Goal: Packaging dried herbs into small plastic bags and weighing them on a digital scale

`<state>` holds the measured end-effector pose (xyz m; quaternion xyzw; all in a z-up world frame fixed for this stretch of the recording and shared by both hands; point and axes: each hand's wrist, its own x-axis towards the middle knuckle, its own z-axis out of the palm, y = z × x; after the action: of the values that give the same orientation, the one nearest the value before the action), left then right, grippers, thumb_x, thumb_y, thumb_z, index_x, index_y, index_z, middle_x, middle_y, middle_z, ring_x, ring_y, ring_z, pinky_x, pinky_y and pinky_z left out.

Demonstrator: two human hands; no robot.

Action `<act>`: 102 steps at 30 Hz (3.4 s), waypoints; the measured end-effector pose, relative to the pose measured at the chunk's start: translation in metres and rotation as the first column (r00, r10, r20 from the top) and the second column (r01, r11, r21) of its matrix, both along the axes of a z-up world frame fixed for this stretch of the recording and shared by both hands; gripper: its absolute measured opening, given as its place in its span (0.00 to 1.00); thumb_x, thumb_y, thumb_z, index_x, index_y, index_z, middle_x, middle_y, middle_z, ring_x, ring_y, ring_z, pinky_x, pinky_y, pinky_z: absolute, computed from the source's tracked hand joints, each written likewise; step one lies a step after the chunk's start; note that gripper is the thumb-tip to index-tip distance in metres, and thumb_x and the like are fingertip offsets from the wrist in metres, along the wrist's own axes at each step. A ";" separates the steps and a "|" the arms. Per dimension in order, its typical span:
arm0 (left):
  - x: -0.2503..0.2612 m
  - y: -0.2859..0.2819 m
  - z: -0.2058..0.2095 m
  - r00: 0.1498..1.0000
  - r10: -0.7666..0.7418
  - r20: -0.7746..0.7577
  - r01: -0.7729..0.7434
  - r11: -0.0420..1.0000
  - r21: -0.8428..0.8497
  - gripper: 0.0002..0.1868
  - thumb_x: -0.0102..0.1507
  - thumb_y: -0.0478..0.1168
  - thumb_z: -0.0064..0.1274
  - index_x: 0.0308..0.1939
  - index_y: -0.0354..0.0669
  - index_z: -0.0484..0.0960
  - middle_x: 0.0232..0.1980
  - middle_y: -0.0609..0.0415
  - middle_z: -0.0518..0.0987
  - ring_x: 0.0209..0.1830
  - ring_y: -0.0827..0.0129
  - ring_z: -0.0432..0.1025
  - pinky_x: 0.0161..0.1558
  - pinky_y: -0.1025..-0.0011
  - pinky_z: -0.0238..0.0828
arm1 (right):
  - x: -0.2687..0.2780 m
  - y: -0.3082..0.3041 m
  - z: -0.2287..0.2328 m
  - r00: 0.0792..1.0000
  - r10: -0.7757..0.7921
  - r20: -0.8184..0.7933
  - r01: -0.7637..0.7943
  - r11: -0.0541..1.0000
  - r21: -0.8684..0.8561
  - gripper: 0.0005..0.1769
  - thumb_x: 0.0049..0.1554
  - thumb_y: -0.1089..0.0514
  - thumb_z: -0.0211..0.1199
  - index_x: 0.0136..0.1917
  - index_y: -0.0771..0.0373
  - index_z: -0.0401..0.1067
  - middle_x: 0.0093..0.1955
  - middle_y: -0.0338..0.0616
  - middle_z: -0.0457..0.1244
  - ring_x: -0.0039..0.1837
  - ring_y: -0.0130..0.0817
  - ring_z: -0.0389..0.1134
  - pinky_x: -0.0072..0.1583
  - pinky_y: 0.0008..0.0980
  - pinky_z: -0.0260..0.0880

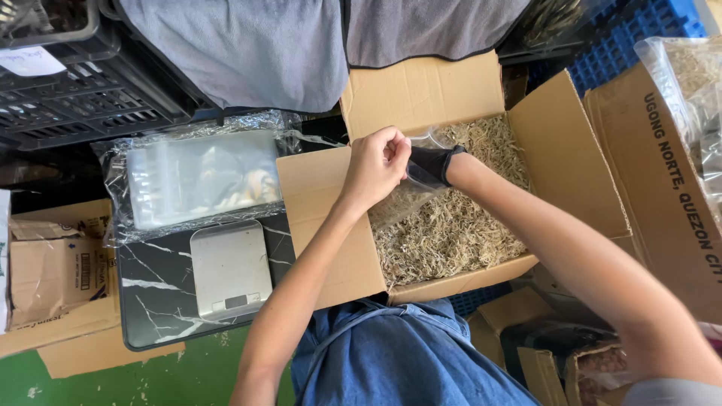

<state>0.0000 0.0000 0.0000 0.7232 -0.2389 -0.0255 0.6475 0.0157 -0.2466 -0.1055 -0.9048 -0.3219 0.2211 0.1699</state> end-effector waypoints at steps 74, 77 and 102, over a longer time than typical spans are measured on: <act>-0.171 0.344 -0.062 0.751 0.660 0.013 -0.657 0.750 -0.076 0.62 0.44 0.47 0.81 0.76 0.49 0.57 0.74 0.47 0.66 0.77 0.51 0.56 0.73 0.43 0.48 | -0.055 0.383 0.166 0.846 0.048 0.531 -0.446 0.610 0.656 0.04 0.63 0.59 0.64 0.49 0.61 0.78 0.43 0.47 0.70 0.45 0.50 0.72 0.48 0.41 0.72; -0.180 0.346 -0.073 0.697 0.717 0.009 -0.715 0.696 -0.073 0.59 0.47 0.50 0.79 0.74 0.45 0.58 0.71 0.45 0.67 0.73 0.51 0.60 0.71 0.46 0.54 | -0.057 0.371 0.144 0.934 -0.239 0.266 -0.105 0.527 0.843 0.06 0.66 0.60 0.62 0.49 0.61 0.78 0.41 0.45 0.71 0.44 0.40 0.71 0.50 0.35 0.71; -0.200 0.352 -0.118 0.622 0.774 -0.117 -0.782 0.623 -0.034 0.40 0.52 0.42 0.72 0.64 0.42 0.68 0.57 0.48 0.75 0.60 0.60 0.69 0.60 0.61 0.68 | -0.058 0.379 -0.084 0.869 0.048 0.492 -0.155 0.972 0.179 0.08 0.52 0.48 0.66 0.40 0.53 0.78 0.37 0.42 0.70 0.47 0.45 0.74 0.50 0.40 0.76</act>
<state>-0.2004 0.3518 -0.1178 0.7261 0.1263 0.2339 0.6341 -0.0422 0.1320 -0.1890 -0.8895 -0.4232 -0.0396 0.1678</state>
